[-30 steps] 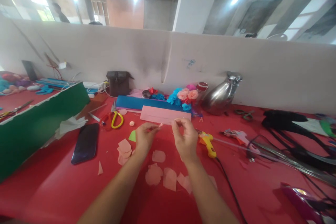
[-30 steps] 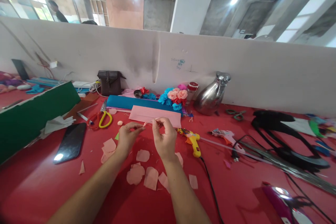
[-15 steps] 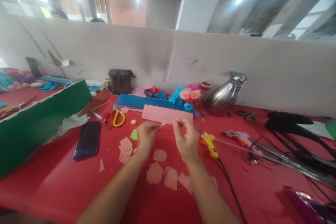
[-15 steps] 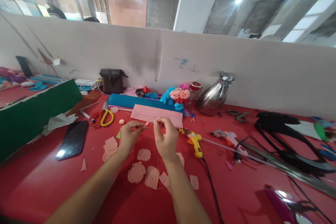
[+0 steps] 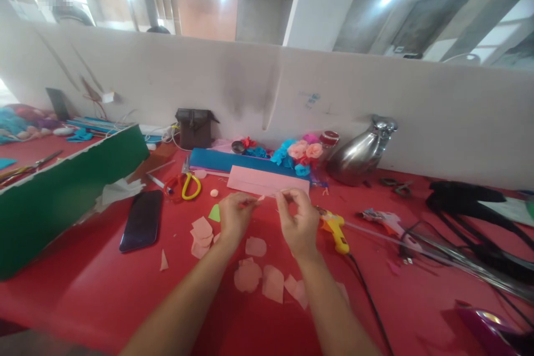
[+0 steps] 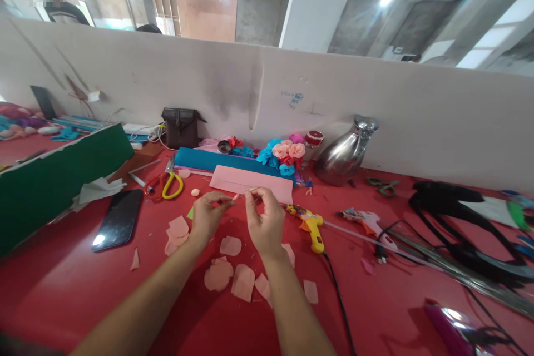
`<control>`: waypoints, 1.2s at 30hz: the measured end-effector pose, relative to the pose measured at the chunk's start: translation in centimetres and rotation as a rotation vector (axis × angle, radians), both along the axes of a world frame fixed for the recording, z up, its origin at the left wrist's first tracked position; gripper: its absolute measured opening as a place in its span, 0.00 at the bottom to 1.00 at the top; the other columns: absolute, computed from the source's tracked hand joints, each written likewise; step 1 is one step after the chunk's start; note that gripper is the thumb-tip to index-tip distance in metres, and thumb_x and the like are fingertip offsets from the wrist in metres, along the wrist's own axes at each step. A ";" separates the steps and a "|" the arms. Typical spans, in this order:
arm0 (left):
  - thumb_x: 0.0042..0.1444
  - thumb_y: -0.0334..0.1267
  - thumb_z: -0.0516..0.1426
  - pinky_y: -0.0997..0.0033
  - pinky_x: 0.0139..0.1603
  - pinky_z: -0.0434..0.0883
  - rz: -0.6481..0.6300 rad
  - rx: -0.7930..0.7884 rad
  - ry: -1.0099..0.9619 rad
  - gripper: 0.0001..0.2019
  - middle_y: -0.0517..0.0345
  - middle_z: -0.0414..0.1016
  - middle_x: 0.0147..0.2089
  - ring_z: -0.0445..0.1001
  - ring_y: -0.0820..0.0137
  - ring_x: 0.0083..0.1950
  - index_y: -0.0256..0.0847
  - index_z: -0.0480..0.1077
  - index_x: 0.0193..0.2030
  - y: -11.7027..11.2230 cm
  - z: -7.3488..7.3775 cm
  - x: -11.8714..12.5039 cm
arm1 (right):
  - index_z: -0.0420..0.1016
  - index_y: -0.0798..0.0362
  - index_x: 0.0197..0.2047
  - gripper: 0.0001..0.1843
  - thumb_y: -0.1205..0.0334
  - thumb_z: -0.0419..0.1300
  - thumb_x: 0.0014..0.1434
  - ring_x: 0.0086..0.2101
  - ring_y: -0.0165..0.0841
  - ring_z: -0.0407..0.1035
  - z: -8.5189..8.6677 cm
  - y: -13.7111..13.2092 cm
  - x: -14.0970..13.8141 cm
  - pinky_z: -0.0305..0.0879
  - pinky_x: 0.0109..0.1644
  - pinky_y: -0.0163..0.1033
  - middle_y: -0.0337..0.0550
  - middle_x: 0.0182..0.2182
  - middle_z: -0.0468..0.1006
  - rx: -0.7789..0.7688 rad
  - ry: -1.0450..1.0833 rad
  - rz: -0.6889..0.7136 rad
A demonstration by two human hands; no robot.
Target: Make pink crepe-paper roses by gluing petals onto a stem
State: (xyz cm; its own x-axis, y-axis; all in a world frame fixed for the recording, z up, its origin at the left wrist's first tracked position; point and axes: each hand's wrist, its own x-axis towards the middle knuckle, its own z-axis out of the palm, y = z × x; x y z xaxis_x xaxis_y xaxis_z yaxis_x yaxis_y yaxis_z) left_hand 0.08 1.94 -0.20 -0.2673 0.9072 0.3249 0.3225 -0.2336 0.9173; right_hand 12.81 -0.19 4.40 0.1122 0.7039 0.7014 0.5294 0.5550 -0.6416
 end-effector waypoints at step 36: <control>0.40 0.37 0.61 0.71 0.34 0.65 -0.161 -0.147 -0.309 0.06 0.56 0.75 0.27 0.70 0.70 0.31 0.37 0.75 0.26 0.1 -0.5 0.3 | 0.67 0.51 0.32 0.01 0.65 0.56 0.56 0.28 0.31 0.67 0.4 -0.5 0.0 0.65 0.35 0.37 0.39 0.27 0.72 0.076 0.017 -0.012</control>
State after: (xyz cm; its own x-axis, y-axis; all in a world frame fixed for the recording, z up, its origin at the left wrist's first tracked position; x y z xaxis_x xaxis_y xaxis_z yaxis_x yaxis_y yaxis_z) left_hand 0.39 2.05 -0.66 -0.1828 0.9765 0.1143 -0.0051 -0.1172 0.9931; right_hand 12.86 -0.66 4.85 0.1322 0.6475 0.7505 0.5256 0.5961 -0.6069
